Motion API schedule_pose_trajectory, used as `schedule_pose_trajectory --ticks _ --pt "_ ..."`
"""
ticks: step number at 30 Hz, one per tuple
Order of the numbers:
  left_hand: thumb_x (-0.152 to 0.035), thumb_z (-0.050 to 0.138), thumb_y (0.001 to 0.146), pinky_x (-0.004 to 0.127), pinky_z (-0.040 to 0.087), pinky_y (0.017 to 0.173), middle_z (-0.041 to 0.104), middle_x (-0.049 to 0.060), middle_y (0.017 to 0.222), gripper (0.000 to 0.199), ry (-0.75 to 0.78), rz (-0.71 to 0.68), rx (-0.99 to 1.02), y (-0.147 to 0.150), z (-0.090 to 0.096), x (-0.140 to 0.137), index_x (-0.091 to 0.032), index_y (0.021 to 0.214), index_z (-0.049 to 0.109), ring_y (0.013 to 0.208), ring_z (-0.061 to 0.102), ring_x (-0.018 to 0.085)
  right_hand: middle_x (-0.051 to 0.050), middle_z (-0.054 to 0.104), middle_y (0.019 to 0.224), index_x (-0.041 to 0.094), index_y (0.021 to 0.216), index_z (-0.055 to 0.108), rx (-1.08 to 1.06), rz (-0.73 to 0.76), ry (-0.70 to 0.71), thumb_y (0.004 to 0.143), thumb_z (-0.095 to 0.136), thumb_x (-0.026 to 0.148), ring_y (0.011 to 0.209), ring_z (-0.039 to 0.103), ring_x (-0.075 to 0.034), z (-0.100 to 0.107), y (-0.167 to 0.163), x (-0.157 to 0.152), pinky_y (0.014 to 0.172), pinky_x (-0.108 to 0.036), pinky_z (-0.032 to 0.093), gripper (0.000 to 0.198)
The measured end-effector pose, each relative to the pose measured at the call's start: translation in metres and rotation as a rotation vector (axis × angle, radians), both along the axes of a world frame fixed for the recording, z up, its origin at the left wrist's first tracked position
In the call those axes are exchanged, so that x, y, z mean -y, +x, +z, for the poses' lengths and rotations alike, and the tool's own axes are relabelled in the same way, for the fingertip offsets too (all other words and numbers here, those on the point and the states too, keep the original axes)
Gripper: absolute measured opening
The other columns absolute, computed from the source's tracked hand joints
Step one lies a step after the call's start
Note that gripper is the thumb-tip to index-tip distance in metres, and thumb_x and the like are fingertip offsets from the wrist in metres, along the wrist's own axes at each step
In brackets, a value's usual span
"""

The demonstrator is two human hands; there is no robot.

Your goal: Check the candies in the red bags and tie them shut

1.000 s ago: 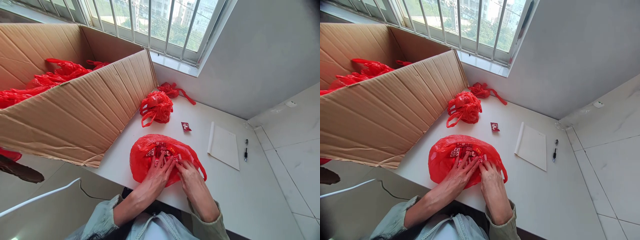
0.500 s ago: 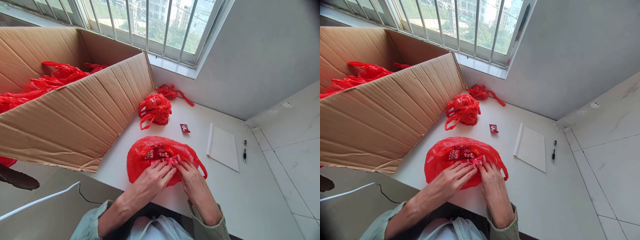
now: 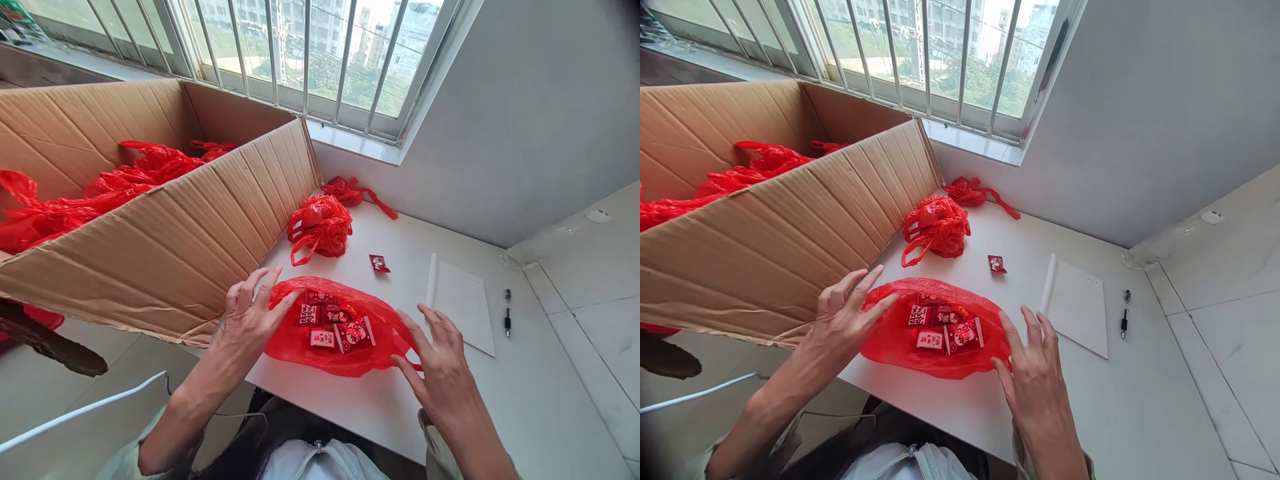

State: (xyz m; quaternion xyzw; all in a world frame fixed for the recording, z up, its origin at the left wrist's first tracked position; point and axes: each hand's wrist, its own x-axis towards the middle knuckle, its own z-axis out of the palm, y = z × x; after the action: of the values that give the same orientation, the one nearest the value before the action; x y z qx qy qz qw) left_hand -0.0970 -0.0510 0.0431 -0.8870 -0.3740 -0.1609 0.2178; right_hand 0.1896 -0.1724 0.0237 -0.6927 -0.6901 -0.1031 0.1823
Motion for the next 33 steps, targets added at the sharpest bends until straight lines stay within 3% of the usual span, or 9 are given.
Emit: schedule_pose_trajectory --ticks 3,7,14,18,20,23,25,27,33 --pt "-0.002 0.045 0.088 0.051 0.047 0.086 0.065 0.014 0.111 0.029 -0.132 -0.036 -0.019 -0.009 0.008 -0.005 -0.015 0.107 0.064 0.103 0.059 0.034 -0.012 0.068 0.106 0.02 0.13 0.054 -0.108 -0.123 -0.209 0.091 0.044 0.03 0.085 0.065 -0.028 -0.008 0.012 0.008 0.062 -0.039 0.053 0.041" --pt "-0.007 0.041 0.091 0.039 0.05 0.077 0.067 0.007 0.094 0.027 -0.389 -0.067 0.08 -0.027 0.021 -0.006 -0.017 0.098 0.065 0.084 0.063 0.024 0.001 0.065 0.073 0.026 0.091 0.065 -0.385 -0.134 -0.364 0.093 0.045 0.038 0.056 0.055 -0.016 0.009 0.02 0.009 0.053 -0.028 0.043 0.023" --pt "-0.026 0.056 0.093 0.023 0.05 0.073 0.07 0.0 0.091 0.014 -0.724 -0.313 0.796 -0.034 0.034 -0.019 -0.025 0.091 0.07 0.083 0.066 0.016 0.001 0.063 0.074 0.023 0.076 0.063 -1.183 -0.056 -0.111 0.082 0.066 0.044 0.07 0.057 -0.013 0.049 0.016 -0.012 0.065 -0.022 0.047 0.022" --pt "-0.036 0.05 0.097 0.025 0.053 0.073 0.068 0.002 0.095 0.025 -1.007 -0.21 1.013 -0.026 0.039 -0.022 -0.025 0.117 0.06 0.085 0.066 0.017 0.001 0.068 0.078 0.025 0.08 0.067 -1.562 0.005 0.082 0.083 0.068 0.037 0.077 0.063 -0.014 0.059 0.005 -0.018 0.073 -0.024 0.052 0.012" --pt "-0.044 0.047 0.097 0.032 0.054 0.081 0.063 0.006 0.111 0.038 -0.908 -0.142 0.876 -0.023 0.044 -0.015 -0.025 0.13 0.05 0.098 0.063 0.021 0.0 0.069 0.079 0.027 0.083 0.069 -1.62 0.061 0.12 0.083 0.067 0.037 0.078 0.064 -0.015 0.063 -0.002 -0.019 0.073 -0.026 0.053 0.01" --pt "-0.05 0.056 0.091 0.048 0.045 0.1 0.047 0.013 0.134 0.054 -0.542 -0.099 0.573 -0.018 0.051 0.002 -0.023 0.136 0.045 0.124 0.046 0.031 -0.002 0.069 0.079 0.026 0.088 0.073 -1.592 0.138 0.086 0.085 0.065 0.038 0.077 0.064 -0.016 0.069 -0.012 -0.02 0.07 -0.027 0.053 0.014" --pt "-0.041 0.057 0.093 0.054 0.038 0.106 0.042 0.013 0.139 0.045 -0.344 -0.125 0.386 -0.016 0.054 0.012 -0.023 0.133 0.049 0.132 0.036 0.035 -0.003 0.069 0.078 0.026 0.09 0.074 -1.552 0.156 0.065 0.084 0.066 0.037 0.074 0.063 -0.016 0.072 -0.017 -0.018 0.067 -0.028 0.054 0.015" --pt "-0.025 0.046 0.098 0.055 0.036 0.107 0.046 0.012 0.137 0.031 -0.235 -0.183 0.238 -0.016 0.056 0.017 -0.022 0.127 0.056 0.132 0.034 0.034 -0.002 0.068 0.076 0.026 0.089 0.074 -1.526 0.155 0.062 0.083 0.067 0.035 0.073 0.063 -0.016 0.074 -0.019 -0.016 0.066 -0.027 0.054 0.013" --pt "-0.007 0.034 0.094 0.056 0.042 0.1 0.057 0.011 0.115 0.041 -0.102 -0.219 0.027 -0.022 0.053 0.007 -0.02 0.125 0.057 0.116 0.047 0.034 0.0 0.069 0.074 0.027 0.087 0.074 -1.463 0.163 0.021 0.085 0.065 0.031 0.072 0.062 -0.013 0.077 -0.015 -0.011 0.067 -0.021 0.053 0.009"
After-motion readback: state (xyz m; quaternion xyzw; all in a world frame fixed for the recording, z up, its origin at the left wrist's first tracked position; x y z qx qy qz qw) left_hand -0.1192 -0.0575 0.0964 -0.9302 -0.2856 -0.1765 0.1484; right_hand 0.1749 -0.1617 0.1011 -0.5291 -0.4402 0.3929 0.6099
